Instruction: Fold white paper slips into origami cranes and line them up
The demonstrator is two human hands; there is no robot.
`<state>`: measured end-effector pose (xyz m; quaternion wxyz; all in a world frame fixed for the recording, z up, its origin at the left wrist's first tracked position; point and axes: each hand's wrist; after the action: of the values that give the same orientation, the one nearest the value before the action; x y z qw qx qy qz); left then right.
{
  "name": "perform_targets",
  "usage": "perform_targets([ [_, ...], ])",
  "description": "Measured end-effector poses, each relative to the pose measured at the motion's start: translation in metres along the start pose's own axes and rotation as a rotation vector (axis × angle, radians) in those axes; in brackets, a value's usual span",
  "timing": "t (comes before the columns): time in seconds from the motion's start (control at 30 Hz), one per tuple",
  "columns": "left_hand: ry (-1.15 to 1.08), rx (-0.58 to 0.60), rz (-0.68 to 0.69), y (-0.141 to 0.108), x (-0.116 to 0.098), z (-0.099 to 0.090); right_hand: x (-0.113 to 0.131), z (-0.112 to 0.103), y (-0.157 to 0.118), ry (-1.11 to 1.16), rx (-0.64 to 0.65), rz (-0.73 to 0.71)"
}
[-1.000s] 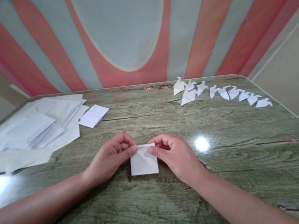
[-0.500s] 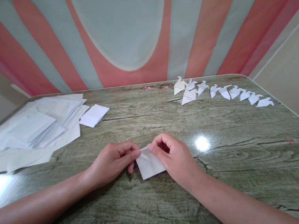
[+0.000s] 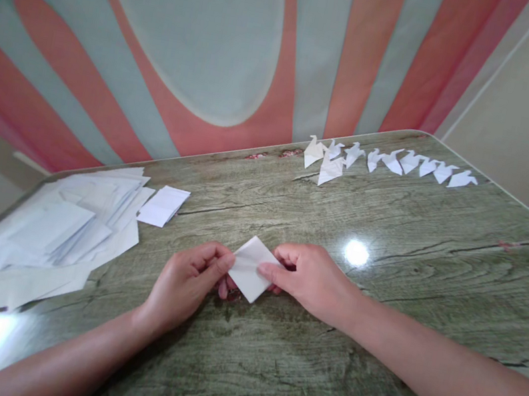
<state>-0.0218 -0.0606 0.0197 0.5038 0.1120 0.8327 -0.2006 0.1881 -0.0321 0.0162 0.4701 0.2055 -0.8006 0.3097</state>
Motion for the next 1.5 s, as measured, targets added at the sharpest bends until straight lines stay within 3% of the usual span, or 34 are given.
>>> perform_targets([
  [0.23,-0.018,0.138,-0.063,0.003,0.002,-0.006,-0.018,-0.002,0.006,0.216,-0.109,-0.051],
  [0.43,0.024,0.215,-0.044,-0.002,0.001,0.000,-0.027,0.002,0.009,0.375,-0.185,-0.093],
  [0.63,-0.075,0.223,-0.033,-0.004,-0.004,0.010,-0.011,-0.001,0.002,-0.044,-0.315,-0.075],
  [0.73,-0.191,0.187,-0.069,-0.003,-0.006,0.009,-0.007,0.002,0.000,-0.155,-0.247,-0.125],
  [0.97,-0.336,-0.020,-0.102,0.005,0.000,0.006,-0.004,0.008,0.001,0.071,-0.029,-0.034],
  [1.1,-0.385,0.072,-0.062,0.005,0.001,0.002,-0.003,0.009,0.000,-0.047,-0.040,0.013],
  [1.23,-0.141,0.066,-0.042,0.003,-0.003,-0.002,-0.001,0.016,-0.004,-0.229,-0.022,-0.059],
  [1.3,-0.077,-0.015,-0.047,0.002,-0.005,-0.002,0.000,0.018,-0.004,-0.126,-0.036,-0.059],
  [1.4,-0.214,-0.136,-0.049,0.004,-0.006,0.000,0.001,0.017,-0.002,0.190,0.019,-0.048],
  [1.5,-0.352,-0.144,-0.043,0.005,-0.007,0.006,0.003,0.017,-0.001,0.266,0.122,-0.032],
])
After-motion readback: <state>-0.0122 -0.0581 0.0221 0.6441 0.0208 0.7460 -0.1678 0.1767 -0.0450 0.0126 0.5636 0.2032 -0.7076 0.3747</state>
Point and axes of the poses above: each hand's wrist, its own y-axis towards the middle knuckle, its own z-axis out of the palm, x = y × z, and after that the axes turned 13 degrees about x, right-handed
